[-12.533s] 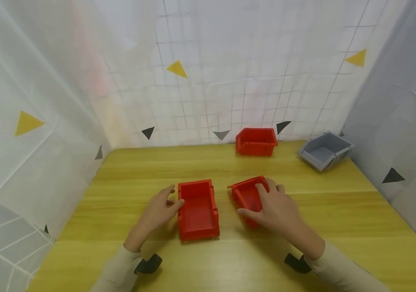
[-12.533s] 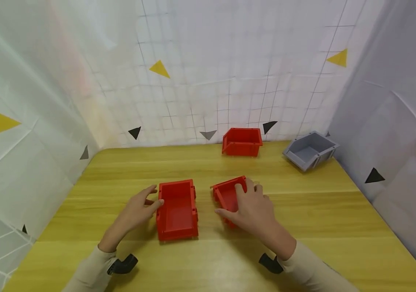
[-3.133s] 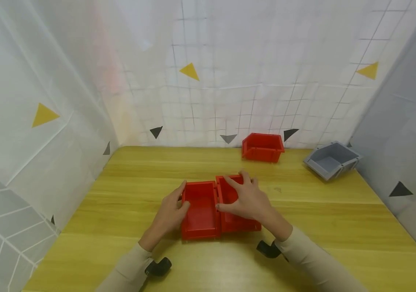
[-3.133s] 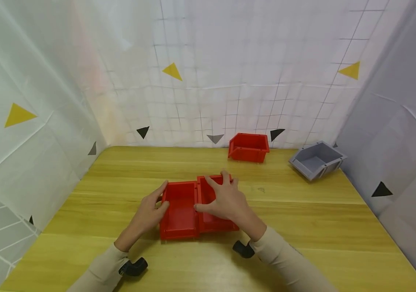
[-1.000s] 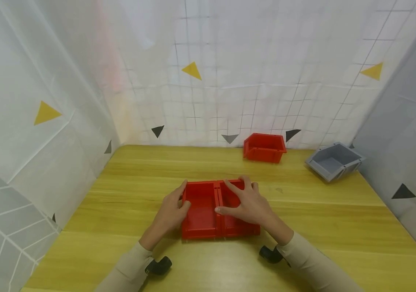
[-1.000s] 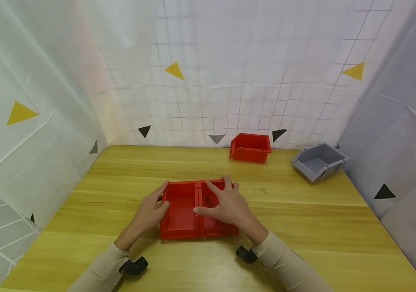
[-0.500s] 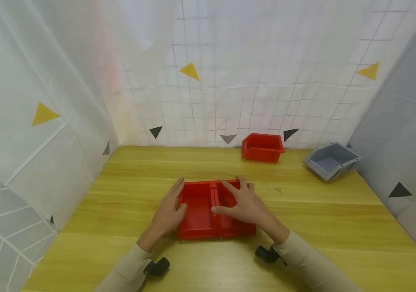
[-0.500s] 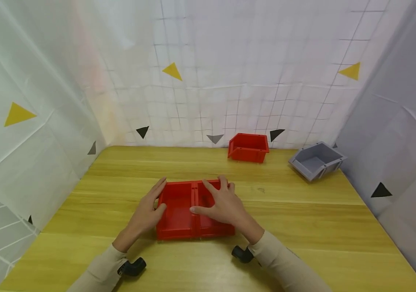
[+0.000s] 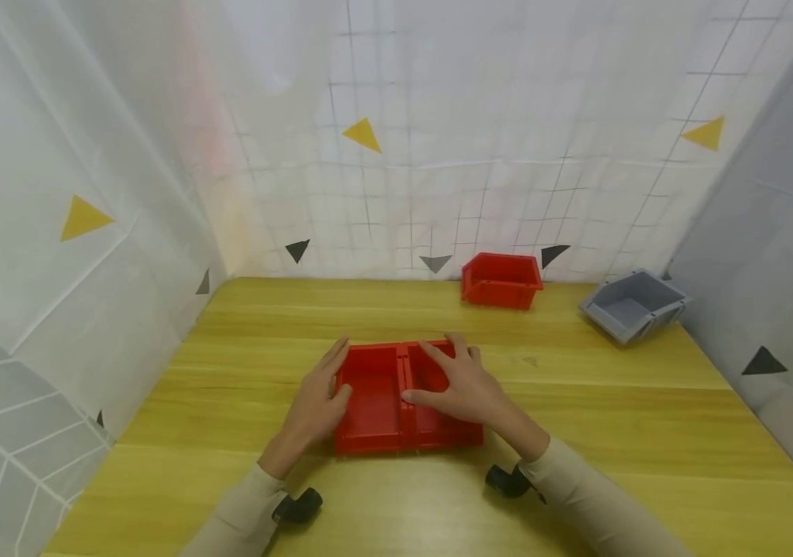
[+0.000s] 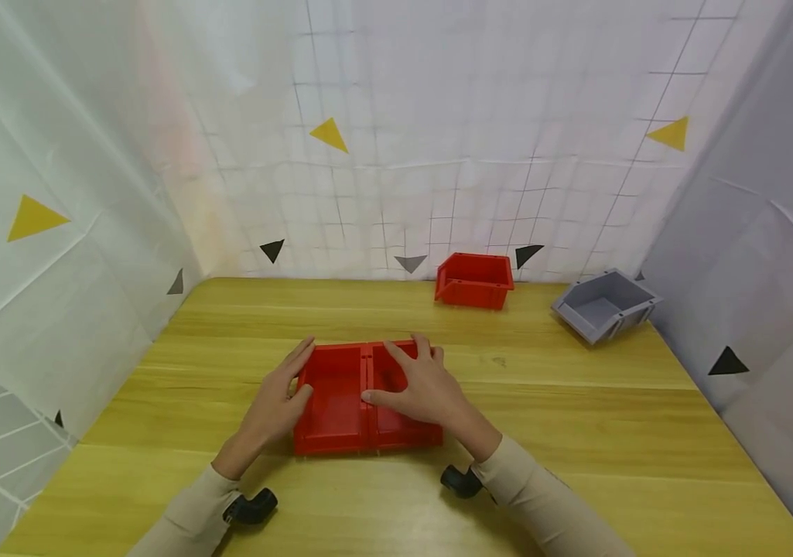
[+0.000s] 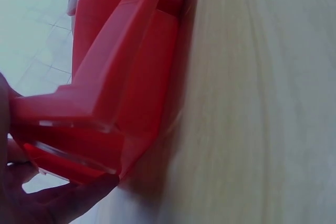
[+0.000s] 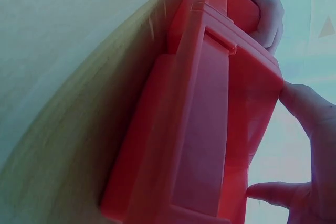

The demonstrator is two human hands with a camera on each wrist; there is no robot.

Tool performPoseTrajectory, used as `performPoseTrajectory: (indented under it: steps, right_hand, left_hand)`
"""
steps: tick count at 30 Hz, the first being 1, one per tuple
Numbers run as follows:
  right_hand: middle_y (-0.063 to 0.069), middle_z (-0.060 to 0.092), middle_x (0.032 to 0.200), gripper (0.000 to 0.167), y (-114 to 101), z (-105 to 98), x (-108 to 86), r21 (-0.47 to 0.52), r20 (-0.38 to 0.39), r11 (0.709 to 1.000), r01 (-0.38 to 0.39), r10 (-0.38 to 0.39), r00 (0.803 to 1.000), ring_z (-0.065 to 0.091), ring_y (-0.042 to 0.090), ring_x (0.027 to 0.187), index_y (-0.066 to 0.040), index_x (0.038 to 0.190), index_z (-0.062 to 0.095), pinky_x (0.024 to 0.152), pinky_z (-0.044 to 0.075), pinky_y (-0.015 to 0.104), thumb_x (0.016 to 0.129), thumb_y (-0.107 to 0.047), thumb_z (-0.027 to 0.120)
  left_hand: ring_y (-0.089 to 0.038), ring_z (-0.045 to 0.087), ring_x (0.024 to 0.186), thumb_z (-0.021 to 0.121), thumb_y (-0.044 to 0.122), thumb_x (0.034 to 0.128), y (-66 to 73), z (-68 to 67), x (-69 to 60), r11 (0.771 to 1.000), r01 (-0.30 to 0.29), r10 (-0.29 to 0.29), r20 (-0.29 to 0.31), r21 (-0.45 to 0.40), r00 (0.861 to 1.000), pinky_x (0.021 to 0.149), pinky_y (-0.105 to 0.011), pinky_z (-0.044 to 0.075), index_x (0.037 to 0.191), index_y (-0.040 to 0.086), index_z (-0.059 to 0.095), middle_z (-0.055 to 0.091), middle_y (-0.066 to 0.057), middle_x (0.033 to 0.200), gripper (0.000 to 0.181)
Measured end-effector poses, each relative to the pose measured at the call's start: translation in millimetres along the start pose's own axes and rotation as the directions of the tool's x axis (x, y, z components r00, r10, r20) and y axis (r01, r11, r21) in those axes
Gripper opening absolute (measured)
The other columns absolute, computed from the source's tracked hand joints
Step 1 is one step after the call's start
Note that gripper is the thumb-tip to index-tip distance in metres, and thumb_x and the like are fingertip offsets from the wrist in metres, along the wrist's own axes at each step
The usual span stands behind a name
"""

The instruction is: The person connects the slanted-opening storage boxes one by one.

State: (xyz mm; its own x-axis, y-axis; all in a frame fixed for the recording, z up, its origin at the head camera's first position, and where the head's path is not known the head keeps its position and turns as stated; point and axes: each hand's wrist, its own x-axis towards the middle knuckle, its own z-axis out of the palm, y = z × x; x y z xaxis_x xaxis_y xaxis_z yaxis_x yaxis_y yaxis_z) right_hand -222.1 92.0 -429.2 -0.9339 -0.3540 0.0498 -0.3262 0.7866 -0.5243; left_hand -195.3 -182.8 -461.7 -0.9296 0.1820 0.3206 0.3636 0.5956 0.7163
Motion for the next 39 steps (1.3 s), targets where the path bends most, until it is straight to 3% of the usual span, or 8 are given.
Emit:
performPoseTrajectory:
  steps: [10, 17, 19, 21, 24, 31, 35, 39]
  right_hand:
    - [0.024, 0.029, 0.163, 0.1, 19.8, -21.4, 9.7, 0.067, -0.007, 0.996, 0.058, -0.057, 0.998, 0.031, 0.049, 0.145, -0.022, 0.166, 0.03, 0.098, 0.044, 0.073, 0.086, -0.061, 0.075]
    - [0.03, 0.03, 0.16, 0.075, 44.5, -54.6, 30.2, 0.069, -0.115, 0.992, 0.108, -0.099, 0.988, 0.034, 0.052, 0.142, -0.006, 0.163, 0.034, 0.106, 0.036, 0.073, 0.099, -0.024, 0.068]
    - [0.032, 0.032, 0.158, 0.067, 53.0, -66.0, 39.4, 0.057, -0.162, 0.993, 0.106, -0.095, 0.982, 0.034, 0.053, 0.142, 0.0, 0.159, 0.038, 0.108, 0.034, 0.072, 0.099, -0.016, 0.063]
    - [0.033, 0.033, 0.157, 0.063, 61.8, -76.7, 49.3, 0.056, -0.2, 0.996, 0.071, -0.059, 0.978, 0.034, 0.053, 0.141, 0.004, 0.157, 0.04, 0.11, 0.033, 0.071, 0.099, -0.012, 0.059]
    - [0.036, 0.032, 0.156, 0.061, 74.9, -90.3, 63.7, 0.046, -0.252, 0.999, -0.027, 0.037, 0.967, 0.035, 0.054, 0.139, 0.007, 0.155, 0.04, 0.109, 0.034, 0.07, 0.1, -0.014, 0.055]
    - [0.037, 0.028, 0.153, 0.062, 110.4, -107.6, 97.8, 0.059, -0.325, 0.952, -0.3, 0.303, 0.896, 0.048, 0.057, 0.122, 0.004, 0.152, 0.042, 0.093, 0.048, 0.07, 0.1, -0.028, 0.048]
    - [0.042, 0.03, 0.147, 0.065, 132.2, -115.8, 109.9, 0.084, -0.302, 0.929, -0.36, 0.368, 0.879, 0.043, 0.057, 0.123, 0.009, 0.154, 0.035, 0.099, 0.045, 0.069, 0.101, -0.027, 0.043]
    - [0.043, 0.032, 0.15, 0.068, 147.1, -120.8, 114.8, 0.125, -0.284, 0.912, -0.392, 0.411, 0.866, 0.036, 0.059, 0.132, 0.014, 0.157, 0.024, 0.105, 0.039, 0.069, 0.1, -0.022, 0.038]
  left_hand:
    - [-0.005, 0.022, 0.047, 0.058, -0.001, 0.0953, -4.1, -3.9, 0.0, 1.0, -0.011, 0.011, -0.02, 0.015, 1.0, 0.045, -0.026, 0.034, 0.162, 0.008, 0.037, 0.031, 0.007, 0.167, 0.07]
    - [-0.008, 0.021, 0.047, 0.057, -0.002, 0.0958, -8.0, -10.1, -1.8, 1.0, -0.008, 0.008, -0.02, 0.001, 1.0, 0.043, -0.026, 0.033, 0.162, 0.01, 0.037, 0.03, 0.009, 0.166, 0.07]
    - [-0.008, 0.05, 0.059, 0.057, -0.001, 0.0958, -9.6, -11.2, -1.9, 1.0, -0.012, 0.013, -0.025, 0.013, 1.0, 0.05, -0.026, 0.039, 0.162, 0.01, 0.037, 0.031, 0.008, 0.166, 0.07]
    - [-0.015, 0.066, 0.098, 0.058, -0.001, 0.0956, -10.9, -12.7, -2.3, 1.0, -0.011, 0.012, -0.028, 0.02, 1.0, 0.052, -0.028, 0.04, 0.162, 0.01, 0.038, 0.032, 0.007, 0.166, 0.07]
    - [-0.02, 0.034, 0.149, 0.058, 0.0, 0.0957, -13.3, -15.0, -3.1, 1.0, -0.004, 0.004, -0.029, 0.024, 1.0, 0.052, -0.028, 0.04, 0.161, 0.01, 0.039, 0.033, 0.006, 0.166, 0.069]
    - [-0.019, 0.034, 0.149, 0.058, -0.001, 0.0964, -15.7, -18.7, -5.2, 1.0, 0.003, -0.003, -0.02, 0.018, 1.0, 0.049, -0.029, 0.04, 0.161, 0.008, 0.04, 0.033, 0.006, 0.165, 0.067]
    - [-0.017, 0.031, 0.151, 0.059, -0.002, 0.0958, -15.1, -18.0, -5.1, 0.999, 0.002, -0.001, -0.028, 0.032, 1.0, 0.06, -0.028, 0.046, 0.16, 0.008, 0.04, 0.033, 0.006, 0.165, 0.068]
    - [-0.018, 0.043, 0.143, 0.058, -0.002, 0.0956, -14.1, -17.4, -4.5, 1.0, 0.003, -0.003, -0.029, 0.027, 1.0, 0.049, -0.025, 0.04, 0.16, 0.008, 0.039, 0.031, 0.007, 0.166, 0.068]
